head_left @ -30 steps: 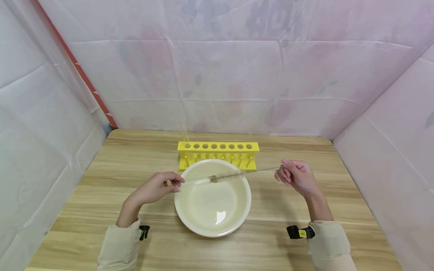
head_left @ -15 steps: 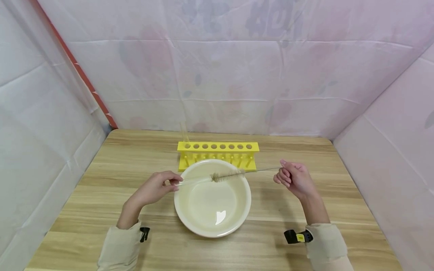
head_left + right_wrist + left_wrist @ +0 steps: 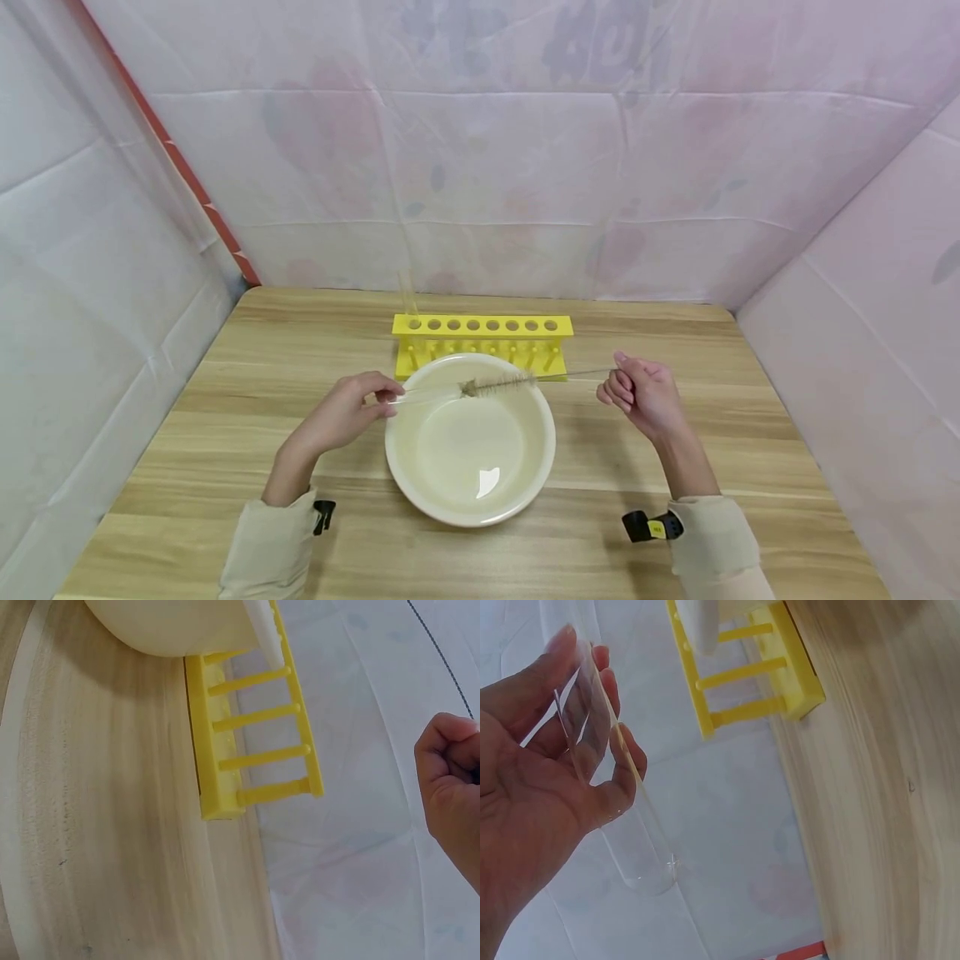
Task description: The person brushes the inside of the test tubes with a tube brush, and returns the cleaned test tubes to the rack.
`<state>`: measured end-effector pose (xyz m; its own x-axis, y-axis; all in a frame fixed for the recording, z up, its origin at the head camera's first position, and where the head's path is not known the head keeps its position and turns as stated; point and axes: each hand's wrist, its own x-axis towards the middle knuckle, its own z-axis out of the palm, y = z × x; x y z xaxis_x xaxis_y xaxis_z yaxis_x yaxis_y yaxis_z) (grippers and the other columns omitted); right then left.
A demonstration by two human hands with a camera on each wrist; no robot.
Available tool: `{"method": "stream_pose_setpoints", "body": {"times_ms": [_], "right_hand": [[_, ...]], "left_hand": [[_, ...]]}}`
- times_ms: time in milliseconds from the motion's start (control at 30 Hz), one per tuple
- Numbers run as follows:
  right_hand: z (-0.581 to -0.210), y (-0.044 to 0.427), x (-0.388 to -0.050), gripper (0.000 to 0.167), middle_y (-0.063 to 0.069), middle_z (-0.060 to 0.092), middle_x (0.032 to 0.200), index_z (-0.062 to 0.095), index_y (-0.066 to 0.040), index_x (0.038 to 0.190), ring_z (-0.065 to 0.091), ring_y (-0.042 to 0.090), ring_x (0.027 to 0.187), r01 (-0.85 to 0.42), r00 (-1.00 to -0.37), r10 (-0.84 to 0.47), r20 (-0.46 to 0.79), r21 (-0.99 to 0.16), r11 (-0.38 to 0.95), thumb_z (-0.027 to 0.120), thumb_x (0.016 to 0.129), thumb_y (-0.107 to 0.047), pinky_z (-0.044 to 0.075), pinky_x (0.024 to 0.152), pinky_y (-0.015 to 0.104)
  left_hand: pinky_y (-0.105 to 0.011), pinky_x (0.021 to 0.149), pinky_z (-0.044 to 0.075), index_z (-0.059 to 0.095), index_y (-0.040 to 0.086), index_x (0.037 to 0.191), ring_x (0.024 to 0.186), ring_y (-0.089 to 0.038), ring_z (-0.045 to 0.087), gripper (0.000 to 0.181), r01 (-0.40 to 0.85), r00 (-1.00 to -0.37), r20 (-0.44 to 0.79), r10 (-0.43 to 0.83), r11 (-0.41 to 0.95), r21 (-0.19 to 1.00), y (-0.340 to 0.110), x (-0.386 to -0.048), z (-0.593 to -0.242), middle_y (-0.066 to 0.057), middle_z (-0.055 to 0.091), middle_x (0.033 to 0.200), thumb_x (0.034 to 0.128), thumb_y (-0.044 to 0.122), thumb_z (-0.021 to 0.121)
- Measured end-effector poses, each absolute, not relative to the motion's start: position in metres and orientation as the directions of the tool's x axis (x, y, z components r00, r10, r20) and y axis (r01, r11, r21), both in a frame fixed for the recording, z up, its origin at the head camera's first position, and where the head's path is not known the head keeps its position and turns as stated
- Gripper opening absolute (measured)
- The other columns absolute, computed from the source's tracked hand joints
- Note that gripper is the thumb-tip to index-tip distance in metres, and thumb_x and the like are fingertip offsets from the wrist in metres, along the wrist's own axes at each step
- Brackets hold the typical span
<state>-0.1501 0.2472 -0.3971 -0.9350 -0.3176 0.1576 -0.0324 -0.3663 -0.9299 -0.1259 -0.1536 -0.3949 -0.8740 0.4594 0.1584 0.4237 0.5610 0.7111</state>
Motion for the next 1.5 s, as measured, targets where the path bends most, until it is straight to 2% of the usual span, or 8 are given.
{"method": "stream_pose_setpoints", "body": {"times_ms": [300, 533, 800, 1133, 1300, 1500], "right_hand": [[-0.396, 0.224, -0.151, 0.045, 0.003, 0.029, 0.047, 0.026, -0.003, 0.055, 0.027, 0.014, 0.040, -0.090, -0.943, -0.279, 0.182, -0.945, -0.314, 0.027, 0.099, 0.000, 0.037, 0.050, 0.027], [-0.400, 0.208, -0.149, 0.046, -0.003, 0.031, 0.046, 0.031, -0.005, 0.054, 0.029, 0.010, 0.041, 0.010, -0.963, -0.264, 0.051, -0.975, -0.224, 0.033, 0.100, -0.009, 0.036, 0.051, 0.025], [-0.400, 0.189, -0.147, 0.048, -0.004, 0.031, 0.044, 0.030, -0.005, 0.053, 0.027, 0.010, 0.040, 0.038, -0.975, -0.224, 0.013, -0.975, -0.220, 0.038, 0.099, -0.013, 0.032, 0.050, 0.025], [-0.406, 0.146, -0.138, 0.049, -0.003, 0.030, 0.043, 0.030, -0.004, 0.051, 0.027, 0.011, 0.041, 0.102, -0.944, -0.326, -0.048, -0.983, -0.150, 0.039, 0.099, -0.014, 0.031, 0.049, 0.025], [-0.409, 0.139, -0.138, 0.050, -0.003, 0.028, 0.042, 0.028, -0.001, 0.050, 0.025, 0.010, 0.040, 0.089, -0.962, -0.271, -0.042, -0.982, -0.164, 0.039, 0.098, -0.012, 0.032, 0.048, 0.025], [-0.408, 0.142, -0.140, 0.051, 0.000, 0.031, 0.041, 0.035, -0.004, 0.049, 0.027, 0.012, 0.039, 0.116, -0.971, -0.221, -0.090, -0.987, -0.109, 0.045, 0.097, -0.020, 0.035, 0.051, 0.028]], "left_hand": [[-0.036, 0.072, 0.047, 0.064, -0.003, 0.097, 0.080, -0.017, 0.053, 0.019, 0.430, -0.873, 0.152, 0.464, 0.581, 0.691, -0.142, -0.129, -0.393, -0.007, 0.061, 0.085, 0.0784, -0.003, 0.067], [-0.035, 0.073, 0.046, 0.064, -0.002, 0.098, 0.081, -0.018, 0.053, 0.019, 0.411, -0.886, 0.147, 0.440, 0.599, 0.687, -0.136, -0.128, -0.393, -0.006, 0.061, 0.087, 0.0789, -0.003, 0.067], [-0.038, 0.075, 0.047, 0.064, -0.002, 0.099, 0.082, -0.019, 0.053, 0.020, 0.411, -0.887, 0.155, 0.436, 0.589, 0.696, -0.126, -0.131, -0.389, -0.005, 0.061, 0.089, 0.0793, -0.003, 0.066], [-0.033, 0.074, 0.048, 0.064, -0.002, 0.099, 0.084, -0.020, 0.058, 0.019, 0.463, -0.846, 0.152, 0.511, 0.561, 0.686, -0.100, -0.135, -0.384, -0.009, 0.063, 0.093, 0.0809, -0.001, 0.066], [-0.031, 0.071, 0.047, 0.064, -0.002, 0.098, 0.081, -0.018, 0.057, 0.017, 0.465, -0.845, 0.149, 0.513, 0.571, 0.677, -0.096, -0.135, -0.382, -0.008, 0.063, 0.091, 0.0809, -0.001, 0.065], [-0.032, 0.073, 0.047, 0.064, -0.002, 0.100, 0.082, -0.018, 0.057, 0.018, 0.469, -0.842, 0.143, 0.520, 0.573, 0.672, -0.095, -0.136, -0.381, -0.008, 0.063, 0.092, 0.0823, 0.001, 0.065]]}}
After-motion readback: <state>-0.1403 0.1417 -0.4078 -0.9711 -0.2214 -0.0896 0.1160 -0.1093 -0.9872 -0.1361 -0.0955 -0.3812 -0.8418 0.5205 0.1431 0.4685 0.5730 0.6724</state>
